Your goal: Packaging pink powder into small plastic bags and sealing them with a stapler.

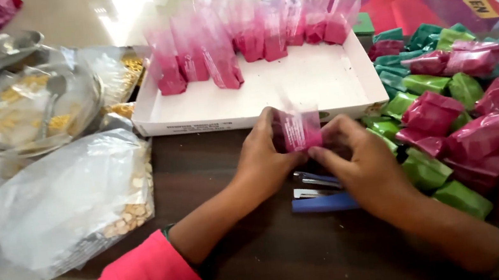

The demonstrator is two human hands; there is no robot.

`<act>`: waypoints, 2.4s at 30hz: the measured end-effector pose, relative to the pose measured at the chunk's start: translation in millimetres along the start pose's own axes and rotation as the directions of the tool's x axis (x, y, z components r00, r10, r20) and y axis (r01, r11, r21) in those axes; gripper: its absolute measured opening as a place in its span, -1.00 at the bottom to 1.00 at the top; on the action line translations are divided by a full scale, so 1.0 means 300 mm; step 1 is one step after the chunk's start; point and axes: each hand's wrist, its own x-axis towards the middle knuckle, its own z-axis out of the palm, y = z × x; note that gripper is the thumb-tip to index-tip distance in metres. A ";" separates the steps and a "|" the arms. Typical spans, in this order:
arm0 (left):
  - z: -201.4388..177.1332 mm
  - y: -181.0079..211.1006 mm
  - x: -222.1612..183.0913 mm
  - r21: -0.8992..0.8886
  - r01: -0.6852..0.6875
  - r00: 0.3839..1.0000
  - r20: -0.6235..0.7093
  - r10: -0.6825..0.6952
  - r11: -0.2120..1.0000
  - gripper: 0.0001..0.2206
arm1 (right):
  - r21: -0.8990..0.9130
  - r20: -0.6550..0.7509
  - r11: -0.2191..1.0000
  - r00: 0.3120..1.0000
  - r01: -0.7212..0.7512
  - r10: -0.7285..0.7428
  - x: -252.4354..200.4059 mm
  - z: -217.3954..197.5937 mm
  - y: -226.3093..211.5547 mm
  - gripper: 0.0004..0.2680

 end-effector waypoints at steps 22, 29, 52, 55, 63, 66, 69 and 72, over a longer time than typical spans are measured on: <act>-0.043 0.135 0.093 -0.737 0.109 0.955 0.263 0.135 0.667 -0.50 | 0.404 -0.140 0.914 0.986 -0.031 0.095 -0.021 -0.103 -0.081 -0.80; -0.050 0.141 0.082 -0.736 0.167 0.949 0.301 0.097 0.656 -0.58 | 0.479 -0.247 0.866 0.969 0.144 -0.025 -0.015 -0.089 -0.093 -0.69; 0.021 0.087 0.073 -0.756 0.151 0.933 0.322 0.162 0.637 -0.61 | 0.504 -0.278 0.836 0.957 0.218 -0.082 -0.013 -0.097 -0.055 -0.90; 0.027 0.074 0.073 -0.790 0.108 0.915 0.316 0.250 0.604 -0.66 | 0.478 -0.220 0.866 0.975 0.144 -0.041 -0.004 -0.109 -0.116 -0.84; 0.043 0.086 0.063 -0.787 0.136 0.912 0.336 0.234 0.602 -0.68 | 0.447 -0.206 0.885 0.978 0.129 -0.039 -0.020 -0.115 -0.058 -0.94; 0.050 0.080 0.063 -0.773 0.159 0.910 0.356 0.212 0.614 -0.68 | 0.389 -0.250 0.906 0.966 0.168 -0.071 -0.031 -0.120 -0.079 -0.91; 0.059 0.055 0.067 -0.731 0.144 0.907 0.367 0.207 0.667 -0.68 | 0.267 -0.330 0.929 0.930 0.257 -0.163 -0.036 -0.135 -0.103 -0.92; 0.071 0.041 0.067 -0.658 0.114 0.910 0.370 0.188 0.745 -0.65 | 0.108 -0.396 0.941 0.882 0.320 -0.254 -0.048 -0.157 -0.152 -0.90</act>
